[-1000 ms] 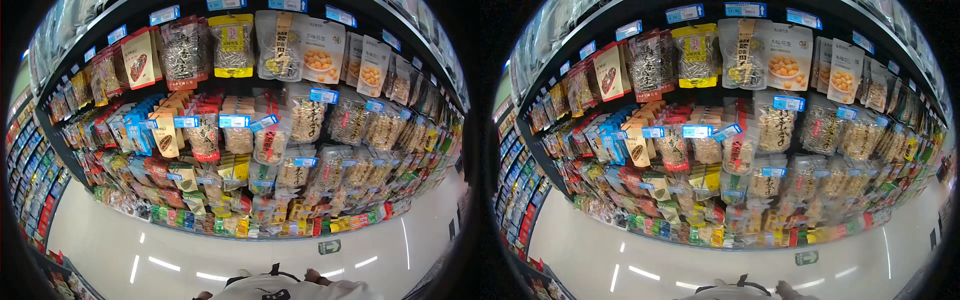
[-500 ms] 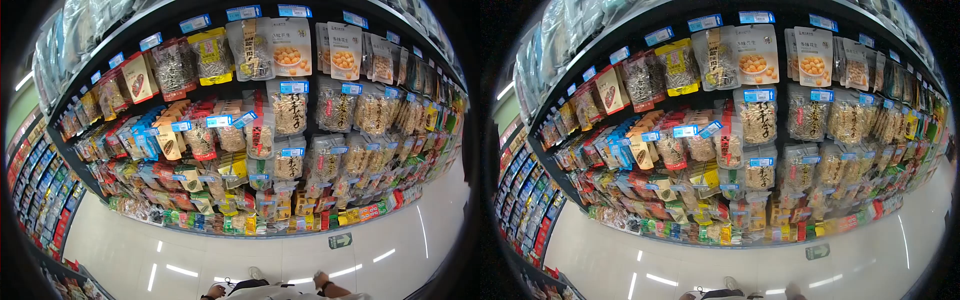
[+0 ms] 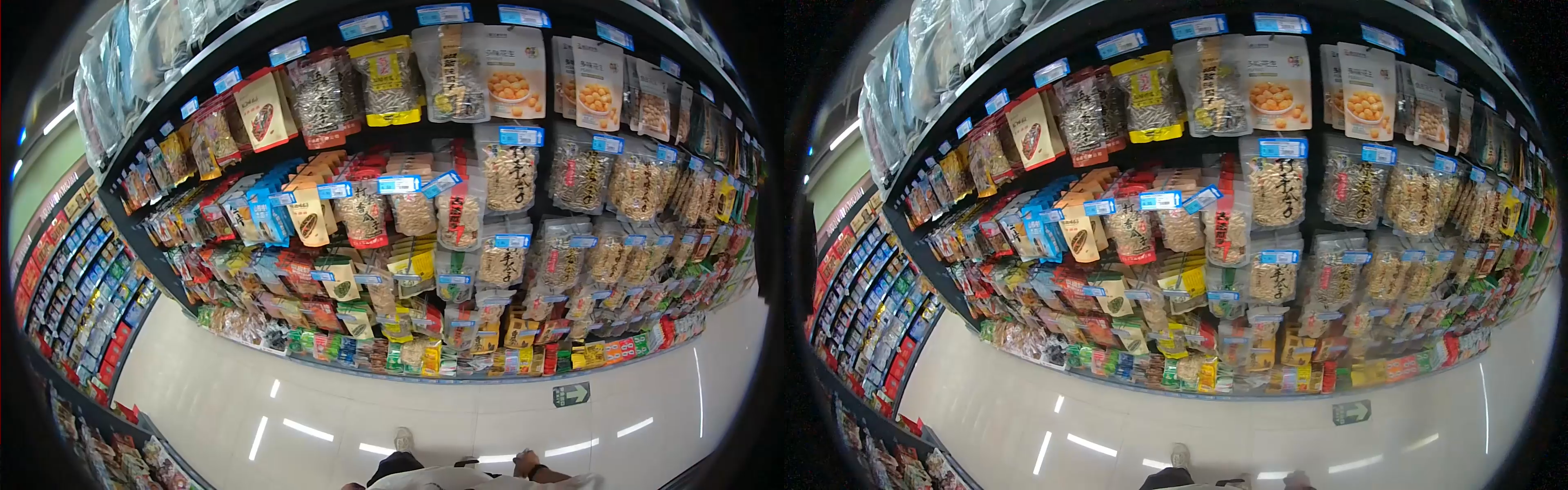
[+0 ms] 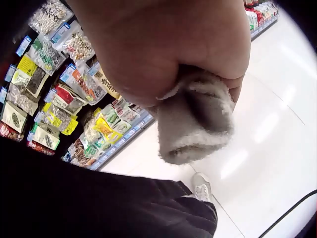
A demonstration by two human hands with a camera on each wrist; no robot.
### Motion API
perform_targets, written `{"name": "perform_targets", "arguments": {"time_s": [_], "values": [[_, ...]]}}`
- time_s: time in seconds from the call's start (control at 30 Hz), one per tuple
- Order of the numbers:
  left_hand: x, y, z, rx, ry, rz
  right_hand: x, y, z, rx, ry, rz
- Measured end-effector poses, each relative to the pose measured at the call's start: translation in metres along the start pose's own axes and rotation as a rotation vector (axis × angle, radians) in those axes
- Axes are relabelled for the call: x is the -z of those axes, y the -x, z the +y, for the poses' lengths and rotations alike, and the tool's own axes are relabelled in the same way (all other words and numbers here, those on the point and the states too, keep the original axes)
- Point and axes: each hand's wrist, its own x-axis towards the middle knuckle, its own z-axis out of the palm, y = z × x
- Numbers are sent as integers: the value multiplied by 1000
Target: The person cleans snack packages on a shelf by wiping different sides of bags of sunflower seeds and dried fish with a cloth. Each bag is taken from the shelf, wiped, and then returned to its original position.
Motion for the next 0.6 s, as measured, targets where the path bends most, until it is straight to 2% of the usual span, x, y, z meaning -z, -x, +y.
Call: {"name": "perform_targets", "arguments": {"time_s": [0.03, 0.1, 0.13, 0.2, 0.23, 0.27, 0.3, 0.4, 0.47, 0.53, 0.57, 0.6], "values": [[4, -3, -7, 1, -33, 4, 17, -1, -4, 4, 7, 2], [13, -11, -20, 1, -93, 14, 48, -9, -14, -631, -1019, 277], [19, -16, -26, 0, -122, 16, 56, -26, -14, -629, -1010, 280], [31, -27, -41, -5, -136, 20, 34, -84, 12, -618, -930, 258], [41, -38, -52, -167, -242, 17, 57, -88, -1, -568, -758, 329], [48, -53, -60, -332, -350, 18, 74, -100, -7, -573, -744, 338], [59, -65, -66, -342, -341, 26, 92, -115, -13, -549, -699, 395], [99, -96, -83, -55, 51, 106, 136, -154, -28, -477, -671, 475], [129, -118, -85, 134, 299, 134, 176, -167, -39, -358, -881, 658], [158, -134, -80, 337, 536, 149, 215, -180, -42, -415, -838, 768], [182, -153, -69, 292, 513, 227, 234, -191, -36, -266, -752, 1071], [214, -159, -38, 247, 488, 306, 254, -199, -31, -106, -646, 1364]]}}
